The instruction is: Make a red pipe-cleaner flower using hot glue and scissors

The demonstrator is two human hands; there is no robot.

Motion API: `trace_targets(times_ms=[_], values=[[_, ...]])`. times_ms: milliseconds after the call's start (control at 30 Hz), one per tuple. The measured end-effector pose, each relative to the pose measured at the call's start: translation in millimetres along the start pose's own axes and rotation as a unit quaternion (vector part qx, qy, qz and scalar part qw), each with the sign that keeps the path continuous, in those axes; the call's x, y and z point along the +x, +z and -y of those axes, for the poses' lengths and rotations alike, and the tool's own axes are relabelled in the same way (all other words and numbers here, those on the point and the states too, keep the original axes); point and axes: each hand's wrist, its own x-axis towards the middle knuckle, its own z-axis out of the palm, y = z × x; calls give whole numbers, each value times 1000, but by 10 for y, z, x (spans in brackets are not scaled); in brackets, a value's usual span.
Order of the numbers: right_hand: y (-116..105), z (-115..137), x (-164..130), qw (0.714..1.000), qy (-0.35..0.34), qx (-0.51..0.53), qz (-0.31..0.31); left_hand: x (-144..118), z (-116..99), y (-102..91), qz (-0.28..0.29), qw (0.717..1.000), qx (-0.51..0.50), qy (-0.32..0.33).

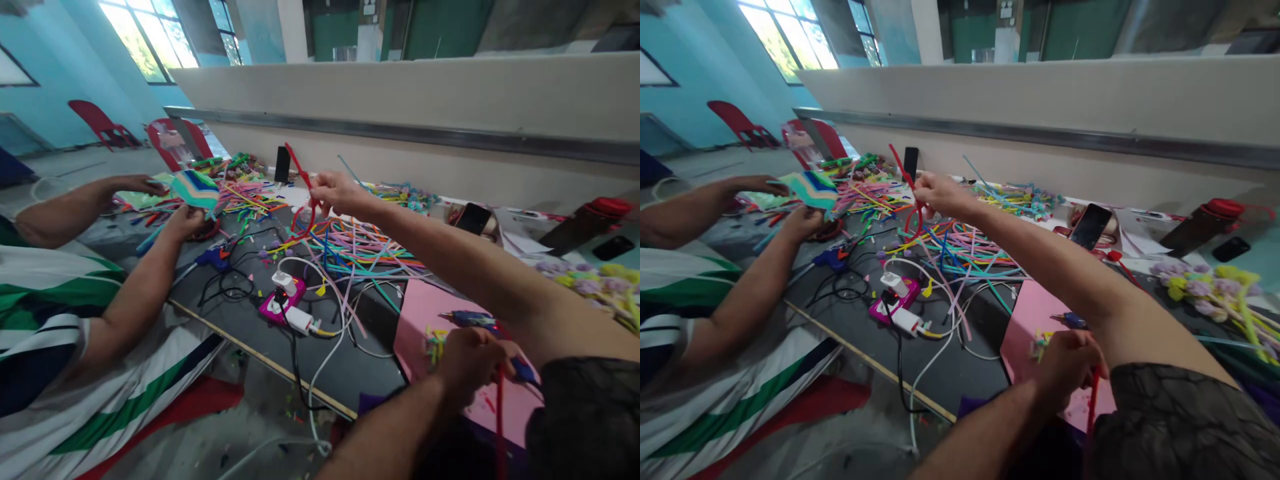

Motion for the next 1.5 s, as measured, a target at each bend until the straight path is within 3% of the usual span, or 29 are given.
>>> trace_targets(times_ms=[167, 333, 500, 600, 733, 933, 1133, 1333, 1500], values=[[-513, 176, -597, 994, 32, 101, -37, 160, 155, 78, 6, 1000, -1, 9], [-952, 80, -1324, 976, 41, 174, -126, 157, 110, 31, 13, 998, 50, 33], [-1353, -138, -1907, 921, 67, 253, -290, 129, 78, 53, 62, 994, 78, 43], [-1489, -240, -2241, 888, 61, 296, -347, 111, 43, 69, 81, 992, 73, 56], [-1405, -410, -2755, 855, 83, 341, -381, 94, -44, 70, 36, 994, 65, 82], [-1078, -800, -3369, 797, 153, 384, -440, 72, -148, 57, 32, 993, 44, 109], [-939, -1005, -3609, 791, 158, 379, -453, 93, -151, 56, 23, 993, 51, 102], [-1005, -1210, -3809, 830, 210, 190, -480, 148, -207, 4, -4, 994, 37, 108], [-1137, -1380, -3971, 810, 232, 7, -539, 162, -225, -15, -11, 992, 49, 117]])
